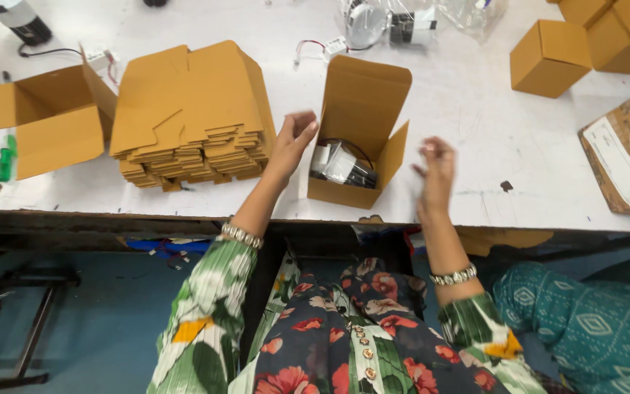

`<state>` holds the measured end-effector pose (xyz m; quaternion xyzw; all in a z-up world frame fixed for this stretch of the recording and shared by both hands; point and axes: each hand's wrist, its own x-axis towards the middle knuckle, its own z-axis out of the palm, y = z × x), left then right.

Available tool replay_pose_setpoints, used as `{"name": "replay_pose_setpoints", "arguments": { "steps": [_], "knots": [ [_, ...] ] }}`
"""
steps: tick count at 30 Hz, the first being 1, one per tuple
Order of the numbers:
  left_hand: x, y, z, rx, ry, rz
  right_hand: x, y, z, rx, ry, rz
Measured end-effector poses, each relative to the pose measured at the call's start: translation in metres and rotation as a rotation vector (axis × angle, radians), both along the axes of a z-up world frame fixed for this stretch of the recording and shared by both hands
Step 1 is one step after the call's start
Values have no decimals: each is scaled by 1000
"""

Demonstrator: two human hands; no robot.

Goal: The person assembles flat cardboard pieces into small boxes, places a packaged circular device inside each box, and closes the flaps. The person repeats this process for multiple units, stacking the finished boxes on the table.

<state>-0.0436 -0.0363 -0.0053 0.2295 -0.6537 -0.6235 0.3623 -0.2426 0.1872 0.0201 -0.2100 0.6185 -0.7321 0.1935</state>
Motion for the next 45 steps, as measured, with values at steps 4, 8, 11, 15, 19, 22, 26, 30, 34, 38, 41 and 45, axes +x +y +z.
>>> {"name": "replay_pose_setpoints", "arguments": {
  "steps": [4, 8, 11, 15, 19, 22, 26, 30, 34, 38, 41, 45],
  "knots": [
    [-26, -5, 1, 195, -199, -194, -10, -33, -30, -58, -183, 532],
    [-25, 13, 8, 136, -195, -262, -4, -58, -15, 116, -193, 602],
    [-18, 25, 14, 95, -244, -180, 9, -72, -1, 238, -12, 575],
    [-17, 39, 20, -128, -510, 108, 16, -81, 6, 203, 145, 598],
    [-19, 48, 15, -324, -448, 235, 10, -78, -7, 176, 1, 552],
    [-20, 52, 5, -385, -184, 315, 1, -81, -25, -27, 60, 451],
    [-4, 50, -6, -490, -103, 209, -3, -72, -49, -217, 168, 422],
    [38, 36, 15, -604, -68, -132, -9, -50, -21, -61, 304, 562],
    [65, 45, 43, -698, -275, -210, -17, -25, 35, 260, 988, 767],
    [57, 66, 59, -873, -493, -110, -2, -25, 65, 478, 1291, 825],
    [55, 77, 56, -1025, -451, -23, 10, -26, 67, 422, 1355, 809],
    [56, 80, 50, -1092, -394, 63, 15, -22, 61, 418, 1457, 724]
  ]
}}
